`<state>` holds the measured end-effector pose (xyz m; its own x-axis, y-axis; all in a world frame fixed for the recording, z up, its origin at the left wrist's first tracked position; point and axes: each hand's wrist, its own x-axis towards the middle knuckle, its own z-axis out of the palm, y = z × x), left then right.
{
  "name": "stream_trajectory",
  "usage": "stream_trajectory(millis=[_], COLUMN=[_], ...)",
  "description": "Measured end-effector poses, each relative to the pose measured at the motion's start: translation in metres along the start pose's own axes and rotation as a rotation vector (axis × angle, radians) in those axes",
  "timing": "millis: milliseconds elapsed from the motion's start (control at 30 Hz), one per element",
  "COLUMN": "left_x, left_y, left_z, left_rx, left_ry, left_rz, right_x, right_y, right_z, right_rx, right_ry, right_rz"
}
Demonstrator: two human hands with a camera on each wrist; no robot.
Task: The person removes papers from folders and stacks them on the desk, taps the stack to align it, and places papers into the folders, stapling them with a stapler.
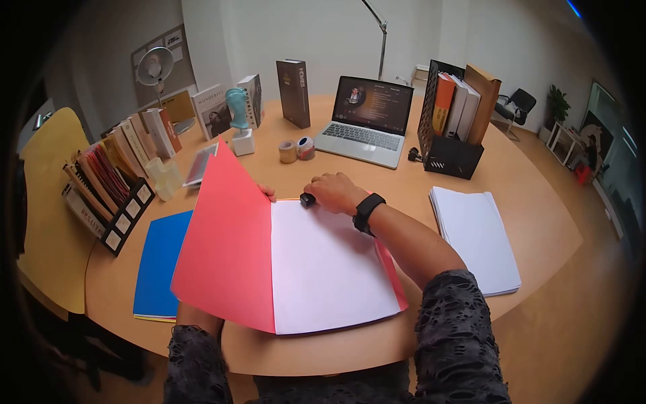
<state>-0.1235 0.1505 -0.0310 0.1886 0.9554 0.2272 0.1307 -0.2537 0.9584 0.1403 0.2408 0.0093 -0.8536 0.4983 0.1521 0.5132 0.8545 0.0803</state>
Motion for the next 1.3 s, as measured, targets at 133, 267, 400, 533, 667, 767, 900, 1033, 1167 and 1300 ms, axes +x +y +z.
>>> stream_trajectory(millis=[133,267,400,533,667,767,900,1033,1167,1300], left_x=[0.000,-0.002,0.001,-0.004,0.003,-0.001,-0.005,-0.001,0.008,0.007], left_y=[0.003,0.004,-0.002,0.009,-0.004,0.006,0.020,0.013,-0.004,-0.002], left_z=[0.000,0.003,0.000,0.002,-0.004,0.001,0.010,0.005,-0.005,-0.001], left_rx=[-0.094,-0.033,-0.099,-0.066,-0.223,-0.190,-0.430,-0.352,-0.464,-0.372], left_ry=[0.014,0.060,0.068,0.095,0.091,0.172,0.196,0.202,0.129,0.180], left_rz=[0.192,0.062,0.107,0.090,0.103,-0.044,-0.075,-0.097,-0.133,-0.164], right_x=[-0.001,-0.004,-0.002,-0.004,-0.014,-0.029,-0.053,-0.069,-0.077,-0.085], right_y=[-0.005,-0.004,0.006,0.023,0.055,0.077,0.087,0.091,0.093,0.088], right_z=[0.001,-0.001,-0.010,-0.010,-0.014,-0.010,-0.004,-0.003,-0.011,-0.021], right_rx=[0.021,-0.007,0.059,0.046,0.032,-0.010,0.010,0.001,0.044,0.139], right_ry=[0.022,0.033,0.062,0.097,0.132,0.133,0.054,0.066,0.102,0.282], right_rz=[0.027,0.030,0.019,0.099,0.300,0.447,0.668,0.741,0.786,0.767])
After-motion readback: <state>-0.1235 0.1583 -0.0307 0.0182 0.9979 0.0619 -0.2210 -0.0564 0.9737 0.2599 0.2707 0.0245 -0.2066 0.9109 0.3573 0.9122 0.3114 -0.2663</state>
